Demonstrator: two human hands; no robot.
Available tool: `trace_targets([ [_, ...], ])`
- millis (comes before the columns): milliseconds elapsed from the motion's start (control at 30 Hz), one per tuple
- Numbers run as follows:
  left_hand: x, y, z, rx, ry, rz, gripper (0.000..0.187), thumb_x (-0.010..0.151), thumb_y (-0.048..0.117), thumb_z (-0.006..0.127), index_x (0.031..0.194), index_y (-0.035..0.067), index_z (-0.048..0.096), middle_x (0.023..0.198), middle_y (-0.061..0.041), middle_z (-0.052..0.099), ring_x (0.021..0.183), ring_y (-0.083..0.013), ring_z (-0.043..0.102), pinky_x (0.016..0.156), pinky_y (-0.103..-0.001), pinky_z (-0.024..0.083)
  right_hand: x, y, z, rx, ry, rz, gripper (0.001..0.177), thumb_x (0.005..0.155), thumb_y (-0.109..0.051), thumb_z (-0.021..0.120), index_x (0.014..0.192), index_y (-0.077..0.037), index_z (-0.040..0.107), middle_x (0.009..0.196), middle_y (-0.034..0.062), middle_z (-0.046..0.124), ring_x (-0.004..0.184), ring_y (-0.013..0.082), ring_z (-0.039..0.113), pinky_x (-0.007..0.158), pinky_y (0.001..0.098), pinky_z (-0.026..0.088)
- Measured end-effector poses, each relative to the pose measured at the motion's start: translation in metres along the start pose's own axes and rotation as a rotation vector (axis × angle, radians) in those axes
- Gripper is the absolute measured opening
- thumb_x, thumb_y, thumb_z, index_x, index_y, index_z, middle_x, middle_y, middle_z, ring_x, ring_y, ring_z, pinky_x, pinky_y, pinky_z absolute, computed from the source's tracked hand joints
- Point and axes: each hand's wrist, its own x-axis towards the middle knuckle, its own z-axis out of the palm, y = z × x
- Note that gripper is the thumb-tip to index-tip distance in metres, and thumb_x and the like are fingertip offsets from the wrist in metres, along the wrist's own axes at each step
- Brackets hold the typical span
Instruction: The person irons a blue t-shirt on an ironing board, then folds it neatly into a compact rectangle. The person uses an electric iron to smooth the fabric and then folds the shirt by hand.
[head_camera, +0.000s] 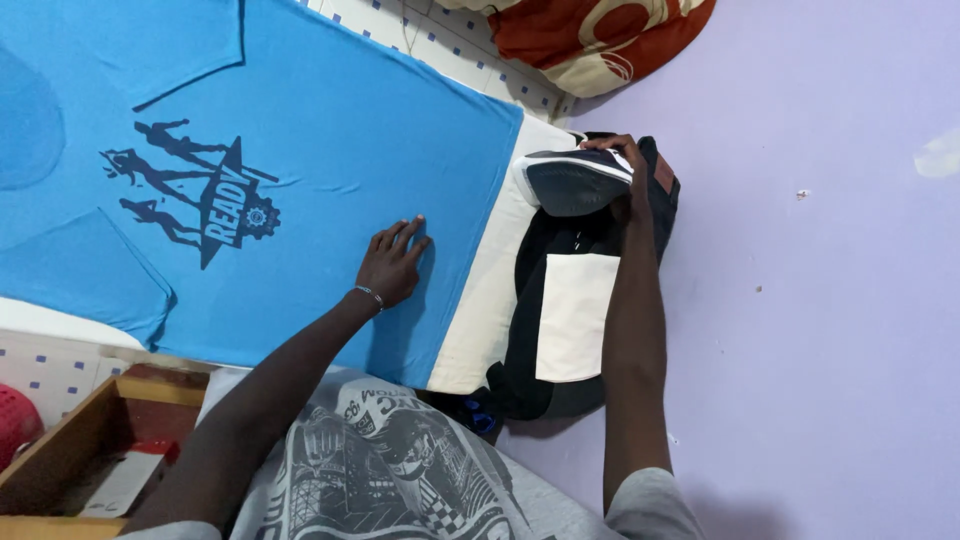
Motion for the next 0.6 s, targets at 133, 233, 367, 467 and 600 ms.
trace_targets([
  [133, -0.002, 0.0, 0.0, -0.016, -0.017, -0.001, 0.061, 0.08, 0.009, 0.068, 0.139, 0.016, 0.056, 0.164, -0.013, 0.032, 0.149, -0.0336, 0.032, 0.118, -0.052, 0.029, -0.007, 0.003, -0.008, -0.068, -0.022, -0.03, 0.047, 0.098, -0.042, 0.073, 0.117, -0.005, 0.052, 0.129, 0.0214, 0.069, 0.12, 0.0252, 0.07, 0.102, 0.0382, 0.061],
  [233, 0.001, -0.002, 0.0, -0.047, -0.002, 0.017, 0.06, 0.08, 0.011, 0.069, 0.139, 0.016, 0.056, 0.164, -0.013, 0.032, 0.149, -0.0339, 0.031, 0.118, -0.052, 0.03, -0.006, 0.014, -0.008, -0.075, -0.03, 0.046, 0.033, 0.103, -0.024, 0.074, 0.117, -0.001, 0.055, 0.131, 0.0256, 0.067, 0.12, 0.0283, 0.067, 0.103, 0.0394, 0.057],
  [367, -0.002, -0.004, 0.003, -0.013, 0.013, 0.028, 0.059, 0.082, 0.012, 0.069, 0.14, 0.016, 0.056, 0.165, -0.013, 0.031, 0.149, -0.0336, 0.031, 0.117, -0.052, 0.03, 0.0, 0.018, -0.002, 0.119, 0.005, 0.13, 0.02, 0.105, -0.017, 0.066, 0.116, -0.004, 0.056, 0.13, 0.0223, 0.068, 0.119, 0.0267, 0.07, 0.102, 0.039, 0.061],
  [467, -0.004, -0.004, 0.003, -0.017, 0.032, 0.042, 0.06, 0.082, 0.012, 0.069, 0.141, 0.016, 0.055, 0.166, -0.012, 0.03, 0.149, -0.033, 0.032, 0.117, -0.052, 0.031, 0.001, 0.007, 0.005, 0.154, 0.042, 0.199, 0.026, 0.106, -0.021, 0.061, 0.124, -0.003, 0.057, 0.132, 0.0187, 0.068, 0.118, 0.0239, 0.069, 0.102, 0.0365, 0.059],
  [600, -0.002, -0.004, 0.003, -0.011, -0.024, 0.01, 0.063, 0.08, 0.013, 0.069, 0.141, 0.017, 0.055, 0.165, -0.012, 0.029, 0.15, -0.0327, 0.03, 0.117, -0.052, 0.03, 0.0, -0.002, 0.023, -0.164, 0.136, 0.224, 0.044, 0.108, -0.029, 0.062, 0.14, 0.0, 0.055, 0.13, 0.016, 0.067, 0.117, 0.0221, 0.067, 0.102, 0.0338, 0.055],
])
